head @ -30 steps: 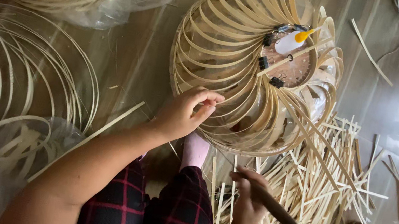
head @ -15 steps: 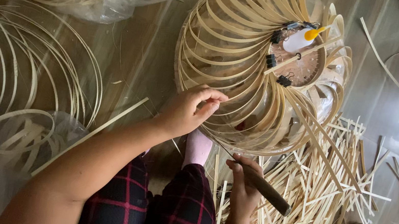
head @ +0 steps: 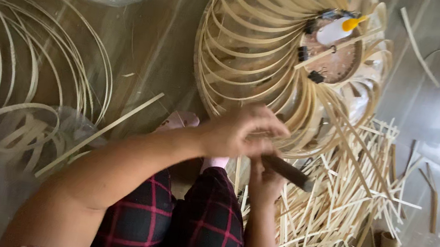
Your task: The person sits on the floor and weaves thin wooden strips into a circular basket frame. They apply glue to the joints, use a hammer to secure the strips, and adjust the structure with both hands.
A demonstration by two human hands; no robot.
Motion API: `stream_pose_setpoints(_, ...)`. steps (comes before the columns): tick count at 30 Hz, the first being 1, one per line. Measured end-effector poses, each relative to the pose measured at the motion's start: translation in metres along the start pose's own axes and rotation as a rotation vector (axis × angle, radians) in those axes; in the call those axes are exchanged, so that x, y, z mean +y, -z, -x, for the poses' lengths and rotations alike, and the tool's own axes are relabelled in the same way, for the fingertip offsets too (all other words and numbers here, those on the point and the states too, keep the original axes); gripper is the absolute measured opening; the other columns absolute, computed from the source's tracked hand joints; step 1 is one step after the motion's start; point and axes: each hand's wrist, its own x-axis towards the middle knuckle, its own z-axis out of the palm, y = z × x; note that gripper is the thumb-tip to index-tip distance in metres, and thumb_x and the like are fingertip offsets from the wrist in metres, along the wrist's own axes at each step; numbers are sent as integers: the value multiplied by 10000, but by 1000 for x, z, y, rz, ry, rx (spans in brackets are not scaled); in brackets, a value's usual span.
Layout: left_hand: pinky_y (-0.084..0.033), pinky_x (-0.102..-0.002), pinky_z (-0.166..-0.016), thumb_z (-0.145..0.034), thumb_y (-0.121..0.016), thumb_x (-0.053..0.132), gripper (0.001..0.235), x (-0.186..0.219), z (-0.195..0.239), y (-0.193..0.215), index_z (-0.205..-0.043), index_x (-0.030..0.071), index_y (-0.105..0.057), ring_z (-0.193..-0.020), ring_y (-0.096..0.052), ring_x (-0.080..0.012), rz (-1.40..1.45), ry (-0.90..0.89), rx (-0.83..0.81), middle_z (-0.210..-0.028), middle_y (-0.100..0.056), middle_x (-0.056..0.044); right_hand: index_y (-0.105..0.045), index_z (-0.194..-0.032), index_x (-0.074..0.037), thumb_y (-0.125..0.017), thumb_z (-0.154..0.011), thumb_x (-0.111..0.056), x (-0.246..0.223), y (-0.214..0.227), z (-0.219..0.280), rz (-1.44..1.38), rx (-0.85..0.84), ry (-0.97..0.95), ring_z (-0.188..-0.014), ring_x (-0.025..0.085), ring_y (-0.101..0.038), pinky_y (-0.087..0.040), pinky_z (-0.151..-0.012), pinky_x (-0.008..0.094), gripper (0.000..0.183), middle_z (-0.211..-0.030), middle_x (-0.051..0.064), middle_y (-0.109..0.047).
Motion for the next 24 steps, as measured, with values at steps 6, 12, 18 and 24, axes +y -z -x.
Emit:
stream_pose_setpoints(6,-534,-409,-979,-839,-796,244,497,43,-11,-38,-1309,131,-680,-1061,-675,-261,-81,-130,-431,-1213,-681,-105,-545,-1291,-21,-594,-1017,-262,21,-3,15,-897,40,-143,-1175,209,-634,-518,-1062,364,368,-1217,99,-608)
stream_pose_setpoints(12,-620,-358,-909,-921,-693,321,435,45,-11,-34,-1331,180,-665,-986,-727,-193,-128,105,-447,-1141,-716,-58,-626,-1262,-7,-594,-1052,-162,31,3,28,-213,281,-106,-1090,188,-645,-535,-937,334,263,-1188,113,-668)
stream_pose_setpoints(18,-574,-404,-954,-934,-736,297,450,30,-10,-19,-1353,156,-651,-1078,-699,-245,-93,77,-225,-1169,-714,-108,-613,-1264,-111,-637,-1007,-262,54,17,23,507,-95,-107,-1132,158,-645,-520,-979,312,300,-1245,55,-668)
stream_pose_setpoints(24,-546,-393,-977,-834,-764,246,591,43,-18,-14,-1400,187,-605,-1132,-691,-256,-66,15,-407,-1278,-706,-116,-480,-1389,-108,-488,-1052,-279,132,11,-8,-511,-213,-203,-1334,217,-476,-421,-1110,399,378,-1376,99,-532)
